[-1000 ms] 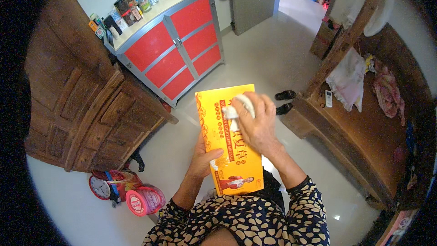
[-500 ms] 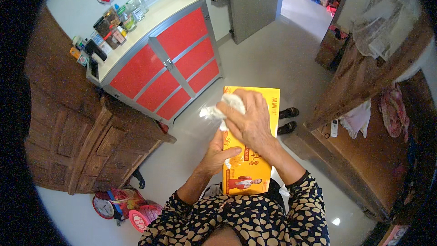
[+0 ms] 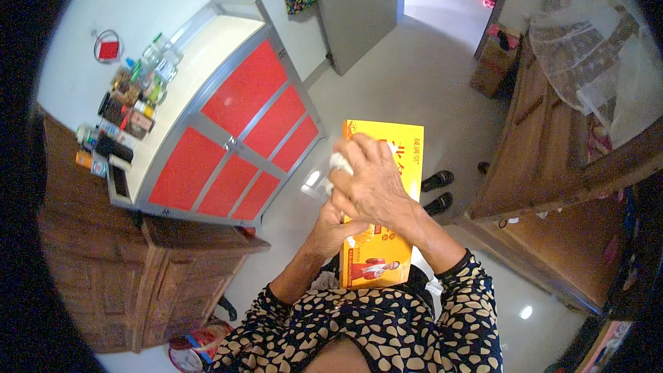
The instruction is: The person wipes the surface of two yellow rectangular boxes with a white cloth on a red table. They handle the boxes one at a time, turning them over to clean all sides, and briefly move between rooms while continuing the wiping action.
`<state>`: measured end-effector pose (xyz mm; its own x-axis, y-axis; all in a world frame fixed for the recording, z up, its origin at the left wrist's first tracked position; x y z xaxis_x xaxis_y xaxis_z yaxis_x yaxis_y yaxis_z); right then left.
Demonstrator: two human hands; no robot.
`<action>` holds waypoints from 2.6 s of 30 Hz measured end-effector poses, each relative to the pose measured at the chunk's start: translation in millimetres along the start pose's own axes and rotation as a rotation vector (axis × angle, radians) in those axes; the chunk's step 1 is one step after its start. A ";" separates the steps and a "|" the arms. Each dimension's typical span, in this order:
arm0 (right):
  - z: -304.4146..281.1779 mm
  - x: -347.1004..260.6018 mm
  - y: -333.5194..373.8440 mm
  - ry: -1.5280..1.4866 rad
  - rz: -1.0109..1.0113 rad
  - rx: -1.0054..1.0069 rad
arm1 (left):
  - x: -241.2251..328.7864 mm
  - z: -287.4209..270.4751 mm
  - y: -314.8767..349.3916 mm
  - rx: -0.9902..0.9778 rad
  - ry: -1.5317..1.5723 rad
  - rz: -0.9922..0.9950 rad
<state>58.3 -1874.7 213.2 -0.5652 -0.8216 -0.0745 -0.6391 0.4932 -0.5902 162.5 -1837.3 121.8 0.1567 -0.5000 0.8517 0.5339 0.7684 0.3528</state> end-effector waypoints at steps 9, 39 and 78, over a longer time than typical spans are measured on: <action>23.3 91.9 -53.2 0.173 0.166 0.136 | 66.9 -35.3 -91.3 -0.144 0.175 -0.024; -5.7 493.2 -50.0 -0.325 0.773 0.461 | 210.3 -53.1 -476.1 -0.182 0.657 -0.235; -22.6 1041.9 -38.1 0.253 0.560 0.172 | 391.0 48.1 -987.7 -0.128 0.403 -0.174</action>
<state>-518.0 -2743.1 176.2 -0.9084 -0.3491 -0.2299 -0.1299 0.7585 -0.6386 -343.6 -2772.5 125.0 0.3531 -0.7524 0.5561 0.6754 0.6163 0.4050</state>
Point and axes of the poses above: each hand's wrist, its own y-axis away from the middle knuckle, its own z-axis out of the palm, x = y × z, the point moved 4 cm from there along -y, towards the middle knuckle, and after that the axes turned 13 degrees about -z, right-handed, at the moved point
